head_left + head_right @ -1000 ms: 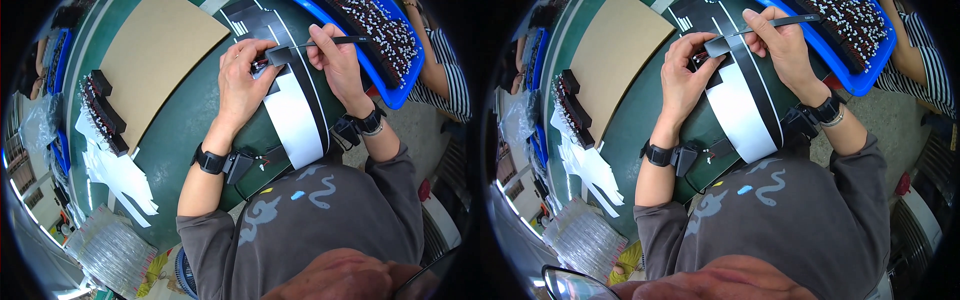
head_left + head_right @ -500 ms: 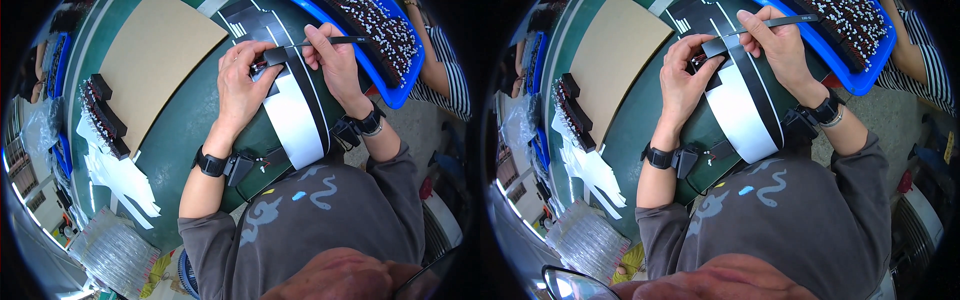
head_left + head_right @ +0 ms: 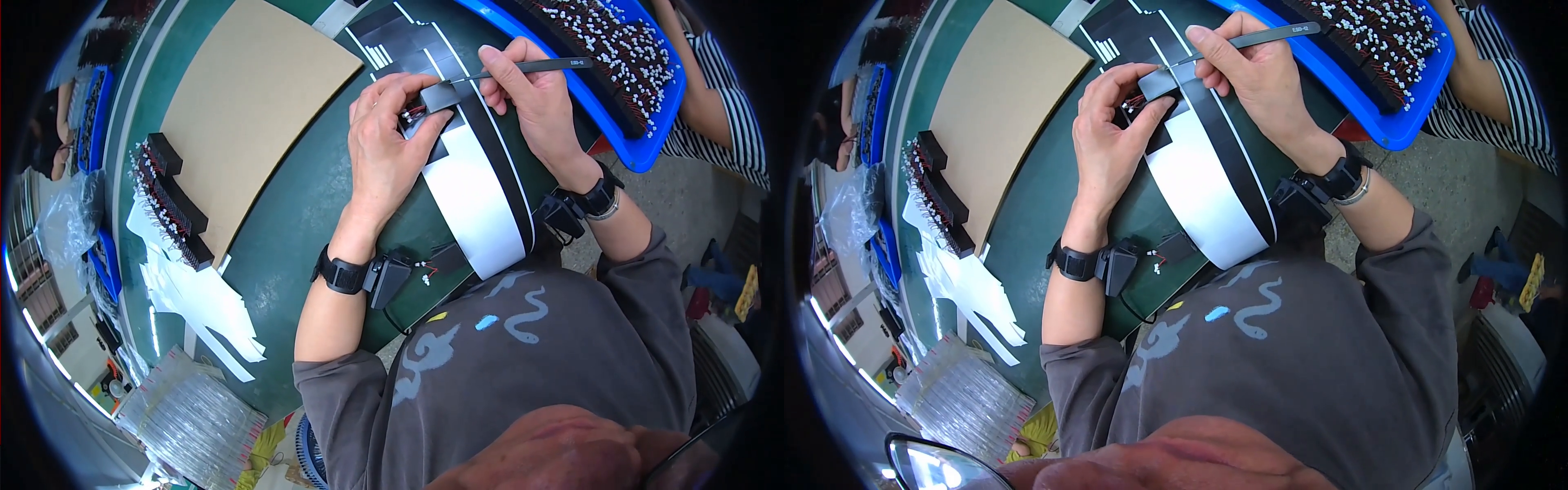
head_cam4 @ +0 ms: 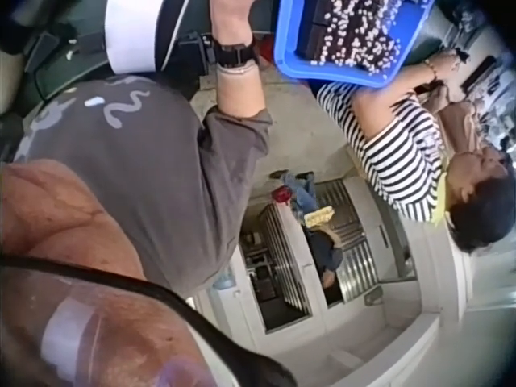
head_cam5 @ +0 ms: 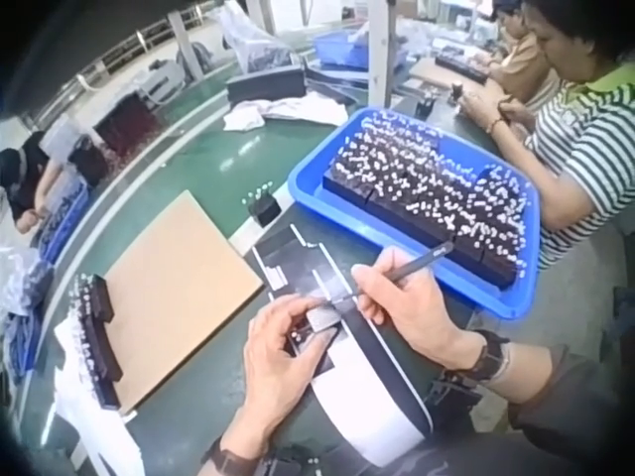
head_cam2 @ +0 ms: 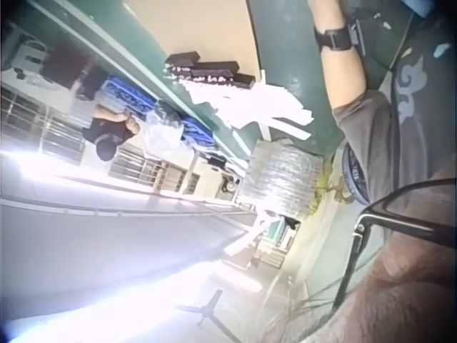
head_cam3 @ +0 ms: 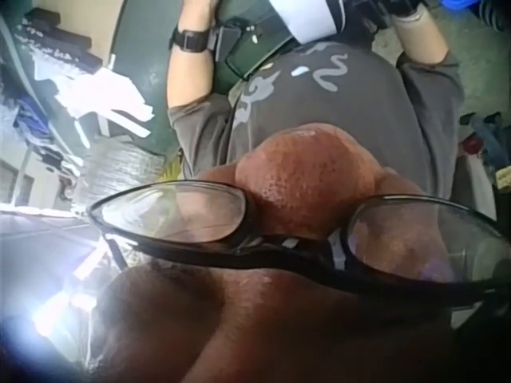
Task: Assembling small electronic or mechanical components by attaching wires and connectors to frames at a manual workstation.
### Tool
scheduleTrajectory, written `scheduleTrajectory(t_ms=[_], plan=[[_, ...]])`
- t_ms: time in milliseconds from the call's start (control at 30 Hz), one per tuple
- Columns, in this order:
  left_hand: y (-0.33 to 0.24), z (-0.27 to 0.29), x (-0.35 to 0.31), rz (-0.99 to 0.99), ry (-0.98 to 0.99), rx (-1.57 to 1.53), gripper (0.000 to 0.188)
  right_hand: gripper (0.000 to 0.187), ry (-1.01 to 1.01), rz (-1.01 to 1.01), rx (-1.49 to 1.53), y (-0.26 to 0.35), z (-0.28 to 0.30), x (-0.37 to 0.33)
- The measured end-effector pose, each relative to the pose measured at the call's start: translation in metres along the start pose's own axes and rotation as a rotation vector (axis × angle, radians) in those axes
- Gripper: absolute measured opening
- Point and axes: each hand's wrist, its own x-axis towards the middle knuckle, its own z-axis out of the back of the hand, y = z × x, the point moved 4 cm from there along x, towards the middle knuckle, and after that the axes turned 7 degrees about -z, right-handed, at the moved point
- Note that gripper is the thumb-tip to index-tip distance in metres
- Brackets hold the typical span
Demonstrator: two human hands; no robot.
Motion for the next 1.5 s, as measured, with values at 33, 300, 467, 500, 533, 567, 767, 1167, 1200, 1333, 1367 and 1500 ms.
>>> scheduleTrajectory(t_ms=[33,300,467,500,533,567,767,1167,1200,1333,1367,1500], plan=[[-0.001,0.000,0.001,-0.007,0.003,-0.003,0.034,0.023,-0.007,0.005,-0.002,0.001,0.000,0.000],[0.007,-0.014,0.005,-0.023,-0.032,-0.040,0.035,0.020,-0.091,-0.118,0.174,0.007,0.002,-0.007],[0.003,0.001,-0.005,-0.017,-0.004,-0.069,0.031,0.025,-0.037,-0.042,0.149,0.009,-0.009,-0.006],[0.000,0.000,-0.005,-0.055,0.015,-0.091,0.031,0.026,-0.015,-0.069,0.127,0.012,-0.013,-0.007],[-0.001,-0.001,-0.007,0.009,0.041,-0.053,0.031,0.026,-0.055,-0.047,0.122,0.013,-0.010,-0.009],[0.001,-0.003,-0.005,0.075,0.064,-0.009,0.030,0.026,-0.079,-0.032,0.168,0.012,-0.005,-0.010],[0.009,-0.007,-0.008,0.023,0.069,-0.134,0.033,0.022,0.013,0.671,-0.056,0.034,-0.007,-0.035],[-0.007,-0.014,-0.008,0.081,0.058,-0.296,0.049,0.021,0.129,0.811,-0.274,0.005,-0.020,-0.029],[-0.007,-0.012,-0.008,0.088,0.064,-0.292,0.050,0.021,0.123,0.810,-0.265,0.007,-0.021,-0.028],[0.001,-0.005,-0.009,0.038,0.029,-0.186,0.050,0.019,0.075,0.856,-0.262,0.009,-0.023,-0.025],[0.005,0.003,-0.016,0.032,-0.004,-0.131,0.050,0.018,0.009,0.865,-0.327,0.013,-0.021,-0.026],[0.012,-0.017,0.001,0.181,0.107,-0.173,0.042,0.017,-0.049,0.769,-0.348,0.025,0.012,-0.034]])
